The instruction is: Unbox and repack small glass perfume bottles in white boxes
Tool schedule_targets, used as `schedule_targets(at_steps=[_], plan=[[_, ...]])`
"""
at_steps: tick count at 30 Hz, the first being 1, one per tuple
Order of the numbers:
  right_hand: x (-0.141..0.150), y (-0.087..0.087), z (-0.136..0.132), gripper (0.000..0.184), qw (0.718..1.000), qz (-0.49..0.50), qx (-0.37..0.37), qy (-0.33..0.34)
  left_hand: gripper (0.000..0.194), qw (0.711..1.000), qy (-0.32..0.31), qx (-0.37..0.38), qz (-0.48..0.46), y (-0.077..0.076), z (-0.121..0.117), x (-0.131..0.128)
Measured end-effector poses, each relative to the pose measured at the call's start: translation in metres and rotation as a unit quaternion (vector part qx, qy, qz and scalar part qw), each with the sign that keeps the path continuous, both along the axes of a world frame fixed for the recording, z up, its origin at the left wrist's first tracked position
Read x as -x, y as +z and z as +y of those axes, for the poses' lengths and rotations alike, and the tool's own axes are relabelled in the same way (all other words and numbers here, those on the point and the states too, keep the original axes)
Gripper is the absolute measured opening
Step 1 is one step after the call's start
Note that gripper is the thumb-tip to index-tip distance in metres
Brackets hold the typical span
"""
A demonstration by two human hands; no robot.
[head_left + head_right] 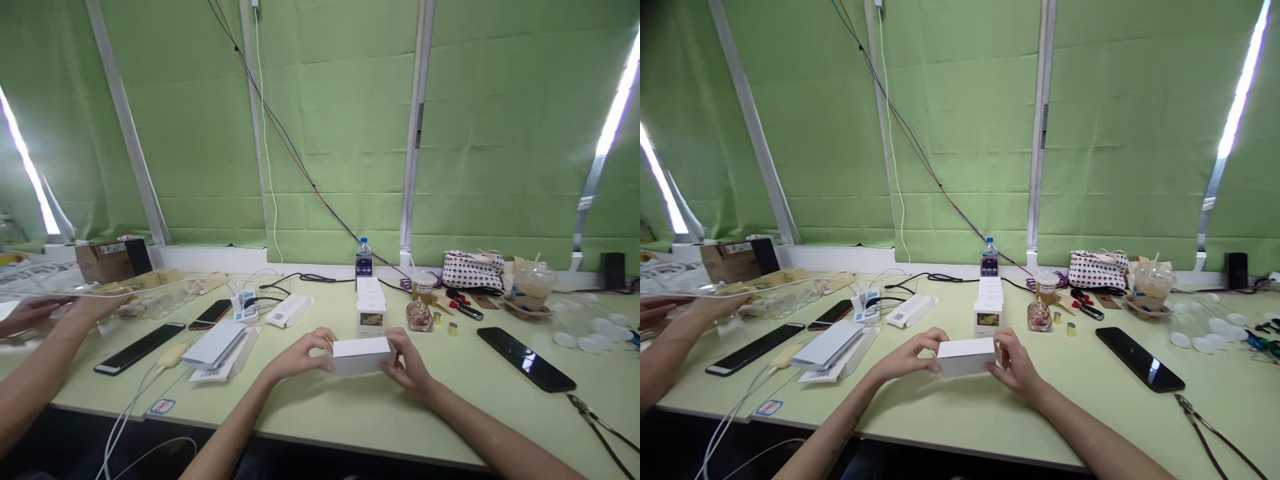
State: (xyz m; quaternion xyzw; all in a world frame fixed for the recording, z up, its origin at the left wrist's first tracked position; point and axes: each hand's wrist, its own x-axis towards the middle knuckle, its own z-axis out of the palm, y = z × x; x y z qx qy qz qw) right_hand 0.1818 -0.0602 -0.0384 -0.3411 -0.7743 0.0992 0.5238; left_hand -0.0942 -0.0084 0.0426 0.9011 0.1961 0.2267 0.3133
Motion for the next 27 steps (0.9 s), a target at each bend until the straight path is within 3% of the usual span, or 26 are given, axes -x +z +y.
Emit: schedule_targets(at_steps=[3, 4, 5, 6, 7, 9, 11, 14, 17, 23, 27], plan=[[-0.01, -0.001, -0.007, 0.021, 0.994, -0.094, 0.051, -0.02, 0.035, 0.992, -0.035, 0.058, 0.102, 0.006, 0.036, 0.013], [-0.012, -0.001, -0.008, 0.025, 0.991, -0.109, 0.069, -0.041, 0.037, 0.994, 0.027, 0.038, 0.1, 0.007, 0.051, 0.017], [-0.014, -0.001, -0.009, 0.031, 0.989, -0.11, 0.077, -0.068, 0.037, 0.986, 0.14, -0.003, 0.085, 0.007, 0.066, 0.02], [-0.015, 0.0, -0.009, 0.036, 0.988, -0.098, 0.073, -0.099, 0.038, 0.953, 0.292, -0.053, 0.061, 0.007, 0.081, 0.022], [-0.016, 0.0, -0.009, 0.038, 0.987, -0.079, 0.056, -0.129, 0.041, 0.897, 0.429, -0.096, 0.041, 0.005, 0.095, 0.023], [-0.016, 0.002, -0.008, 0.037, 0.985, -0.054, -0.008, -0.166, 0.05, 0.852, 0.511, -0.112, 0.025, -0.004, 0.117, 0.023], [-0.013, 0.006, -0.008, 0.037, 0.982, -0.089, -0.081, -0.148, 0.061, 0.825, 0.553, -0.115, 0.013, -0.017, 0.129, 0.021], [-0.002, 0.013, -0.013, 0.042, 0.962, -0.239, -0.115, -0.071, 0.072, 0.815, 0.569, -0.111, -0.015, -0.037, 0.133, 0.022], [0.013, 0.02, -0.017, 0.047, 0.942, -0.331, -0.051, -0.03, 0.074, 0.826, 0.551, -0.103, -0.062, -0.043, 0.128, 0.027], [0.026, 0.018, -0.013, 0.05, 0.948, -0.317, 0.034, 0.012, 0.075, 0.845, 0.483, -0.054, -0.222, -0.015, 0.118, 0.018], [0.042, 0.011, -0.004, 0.06, 0.956, -0.288, 0.033, 0.04, 0.069, 0.882, 0.346, 0.05, -0.315, 0.005, 0.1, -0.016]])
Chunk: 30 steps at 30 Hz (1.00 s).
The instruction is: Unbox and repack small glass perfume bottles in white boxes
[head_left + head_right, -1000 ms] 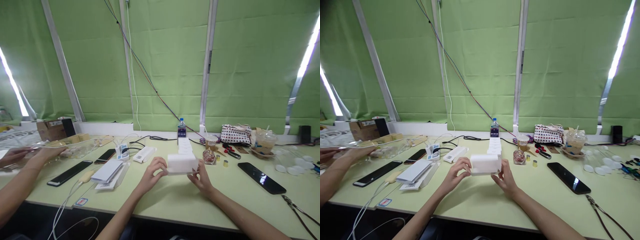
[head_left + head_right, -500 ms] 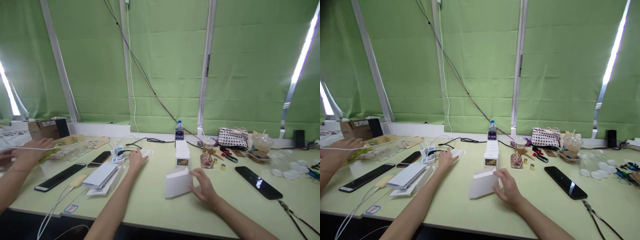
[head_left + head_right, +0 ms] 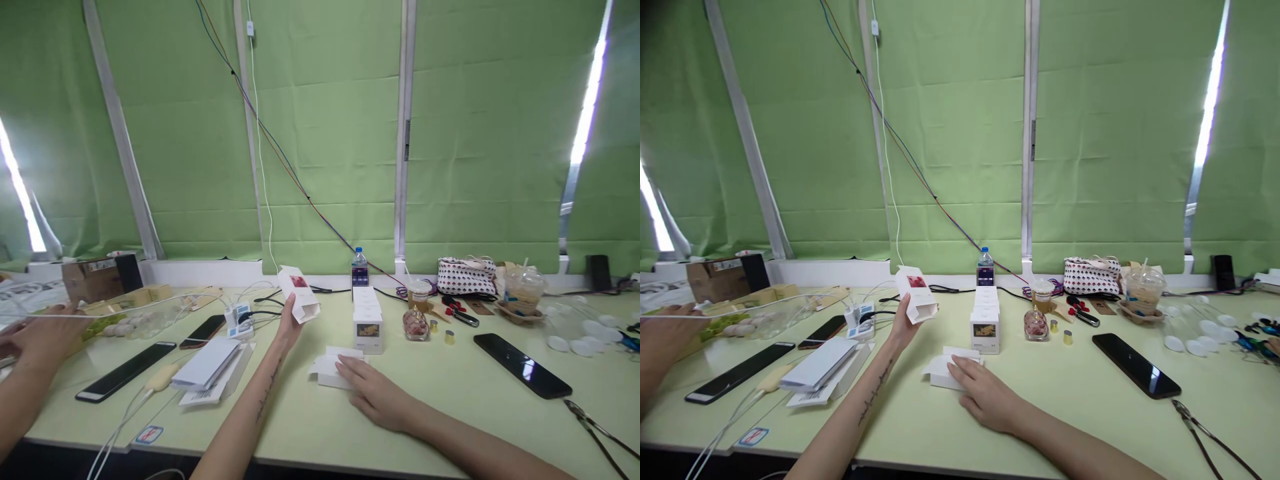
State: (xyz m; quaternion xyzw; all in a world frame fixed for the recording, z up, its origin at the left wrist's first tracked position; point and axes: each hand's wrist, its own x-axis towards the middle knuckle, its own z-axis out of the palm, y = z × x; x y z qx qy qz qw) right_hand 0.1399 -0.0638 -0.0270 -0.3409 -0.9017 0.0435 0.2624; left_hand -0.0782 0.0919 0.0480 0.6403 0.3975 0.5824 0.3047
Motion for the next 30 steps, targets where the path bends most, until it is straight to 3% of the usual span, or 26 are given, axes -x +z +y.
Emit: schedule_targets(at_steps=[1, 2, 4, 6, 8, 10, 11, 15, 18, 21, 23, 25, 30], plan=[[0.006, -0.001, 0.003, 0.063, 1.0, 0.016, 0.001, 0.006, 0.069, 0.987, -0.122, 0.039, -0.098, 0.004, -0.006, -0.01], [0.011, -0.002, 0.006, 0.062, 0.999, 0.04, -0.002, 0.009, 0.071, 0.952, -0.229, 0.081, -0.184, 0.008, -0.012, -0.021], [0.017, -0.003, 0.011, 0.052, 0.992, 0.12, -0.024, 0.001, 0.077, 0.878, -0.369, 0.141, -0.268, 0.012, -0.025, -0.041], [0.014, -0.002, 0.016, 0.036, 0.966, 0.25, -0.054, -0.04, 0.081, 0.836, -0.441, 0.182, -0.273, 0.01, -0.036, -0.058], [0.0, 0.001, 0.019, 0.03, 0.91, 0.395, -0.06, -0.107, 0.079, 0.82, -0.472, 0.207, -0.25, 0.0, -0.047, -0.072], [-0.022, 0.005, 0.021, 0.033, 0.853, 0.496, -0.017, -0.158, 0.072, 0.825, -0.465, 0.229, -0.223, -0.016, -0.058, -0.083], [-0.035, 0.007, 0.022, 0.039, 0.839, 0.52, 0.029, -0.158, 0.068, 0.832, -0.456, 0.242, -0.205, -0.024, -0.064, -0.088], [-0.072, 0.014, 0.027, 0.057, 0.841, 0.506, 0.136, -0.137, 0.058, 0.864, -0.435, 0.237, -0.092, -0.048, -0.088, -0.104], [-0.082, 0.015, 0.028, 0.05, 0.835, 0.495, 0.202, -0.131, 0.051, 0.892, -0.428, 0.141, 0.034, -0.05, -0.103, -0.111], [-0.088, 0.016, 0.028, 0.048, 0.828, 0.498, 0.215, -0.143, 0.046, 0.915, -0.322, -0.038, 0.24, -0.042, -0.111, -0.108], [-0.093, 0.015, 0.028, 0.049, 0.826, 0.499, 0.206, -0.163, 0.045, 0.895, -0.21, -0.134, 0.37, -0.037, -0.111, -0.102], [-0.099, 0.014, 0.029, 0.051, 0.83, 0.487, 0.198, -0.188, 0.044, 0.863, -0.132, -0.171, 0.457, -0.035, -0.109, -0.094], [-0.108, 0.009, 0.03, 0.052, 0.861, 0.405, 0.177, -0.251, 0.048, 0.807, -0.079, -0.125, 0.572, -0.036, -0.097, -0.08]])
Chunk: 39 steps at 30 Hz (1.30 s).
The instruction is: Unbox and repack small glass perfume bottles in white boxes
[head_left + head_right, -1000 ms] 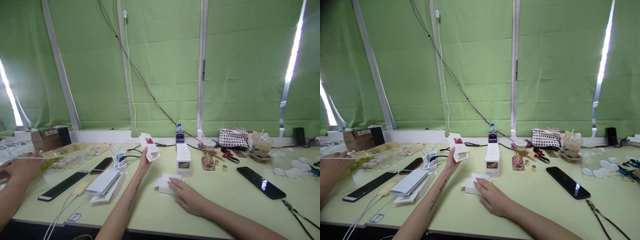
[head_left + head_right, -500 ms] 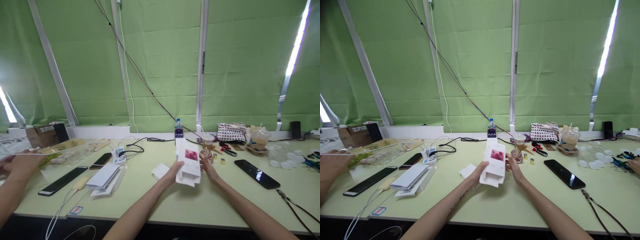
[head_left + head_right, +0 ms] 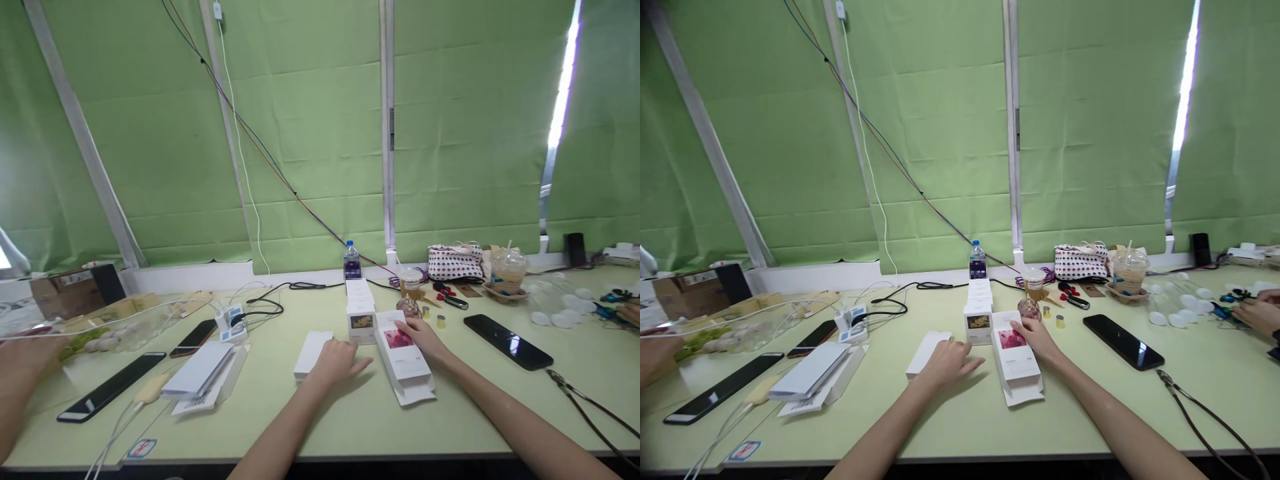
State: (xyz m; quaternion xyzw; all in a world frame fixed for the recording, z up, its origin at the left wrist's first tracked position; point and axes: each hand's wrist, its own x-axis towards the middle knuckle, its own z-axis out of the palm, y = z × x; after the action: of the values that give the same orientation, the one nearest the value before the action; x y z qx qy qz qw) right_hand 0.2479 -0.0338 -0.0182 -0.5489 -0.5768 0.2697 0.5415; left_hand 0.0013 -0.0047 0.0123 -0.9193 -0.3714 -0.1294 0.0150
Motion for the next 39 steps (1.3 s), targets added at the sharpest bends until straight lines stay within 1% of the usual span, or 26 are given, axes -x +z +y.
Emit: schedule_targets(at_steps=[3, 6, 8, 10, 12, 14, 15, 17, 19, 21, 23, 26, 29, 32, 36, 39], plan=[[-0.001, 0.0, -0.001, 0.054, 0.997, -0.066, -0.01, -0.042, 0.047, 0.999, 0.043, 0.006, -0.003, -0.001, 0.006, 0.001], [-0.003, 0.002, -0.002, 0.056, 0.988, -0.123, -0.029, -0.084, 0.034, 0.996, 0.081, 0.008, -0.033, -0.001, 0.008, -0.003], [-0.003, 0.002, -0.002, 0.055, 0.983, -0.152, -0.035, -0.1, 0.026, 0.993, 0.099, -0.001, -0.059, 0.002, 0.01, -0.008], [-0.003, 0.001, -0.002, 0.051, 0.979, -0.175, -0.037, -0.098, 0.028, 0.99, 0.118, -0.012, -0.079, 0.007, 0.014, -0.014], [-0.001, -0.002, -0.001, 0.044, 0.978, -0.19, -0.036, -0.081, 0.041, 0.987, 0.134, -0.024, -0.088, 0.013, 0.02, -0.021], [0.002, -0.007, 0.001, 0.038, 0.978, -0.201, -0.032, -0.055, 0.055, 0.988, 0.138, -0.03, -0.068, 0.017, 0.026, -0.028], [0.004, -0.009, 0.002, 0.037, 0.978, -0.204, -0.029, -0.042, 0.058, 0.989, 0.137, -0.031, -0.054, 0.018, 0.027, -0.032], [0.006, -0.013, 0.004, 0.039, 0.977, -0.21, -0.021, -0.018, 0.058, 0.989, 0.142, -0.031, -0.032, 0.016, 0.028, -0.039], [0.006, -0.015, 0.006, 0.042, 0.977, -0.212, -0.013, 0.001, 0.057, 0.987, 0.157, -0.033, -0.027, 0.009, 0.026, -0.043], [0.006, -0.014, 0.006, 0.043, 0.978, -0.209, -0.008, 0.02, 0.059, 0.985, 0.168, -0.036, -0.024, 0.001, 0.024, -0.044], [0.006, -0.013, 0.005, 0.041, 0.979, -0.2, -0.004, 0.044, 0.061, 0.986, 0.159, -0.037, -0.02, -0.007, 0.024, -0.042], [0.006, -0.012, 0.003, 0.035, 0.98, -0.178, 0.008, 0.083, 0.059, 0.991, 0.126, -0.041, -0.025, -0.013, 0.028, -0.036], [0.006, -0.012, 0.003, 0.034, 0.982, -0.152, 0.029, 0.103, 0.061, 0.993, 0.109, -0.038, -0.029, -0.016, 0.034, -0.031], [0.006, -0.011, 0.002, 0.039, 0.983, -0.129, 0.057, 0.121, 0.064, 0.994, 0.099, -0.028, -0.027, -0.016, 0.038, -0.03], [0.006, 0.0, -0.004, 0.044, 0.975, -0.116, 0.085, 0.172, 0.067, 0.996, 0.086, -0.017, -0.028, -0.017, 0.042, -0.029], [0.005, 0.008, -0.008, 0.046, 0.965, -0.111, 0.104, 0.212, 0.065, 0.997, 0.06, -0.009, -0.038, -0.019, 0.044, -0.026]])
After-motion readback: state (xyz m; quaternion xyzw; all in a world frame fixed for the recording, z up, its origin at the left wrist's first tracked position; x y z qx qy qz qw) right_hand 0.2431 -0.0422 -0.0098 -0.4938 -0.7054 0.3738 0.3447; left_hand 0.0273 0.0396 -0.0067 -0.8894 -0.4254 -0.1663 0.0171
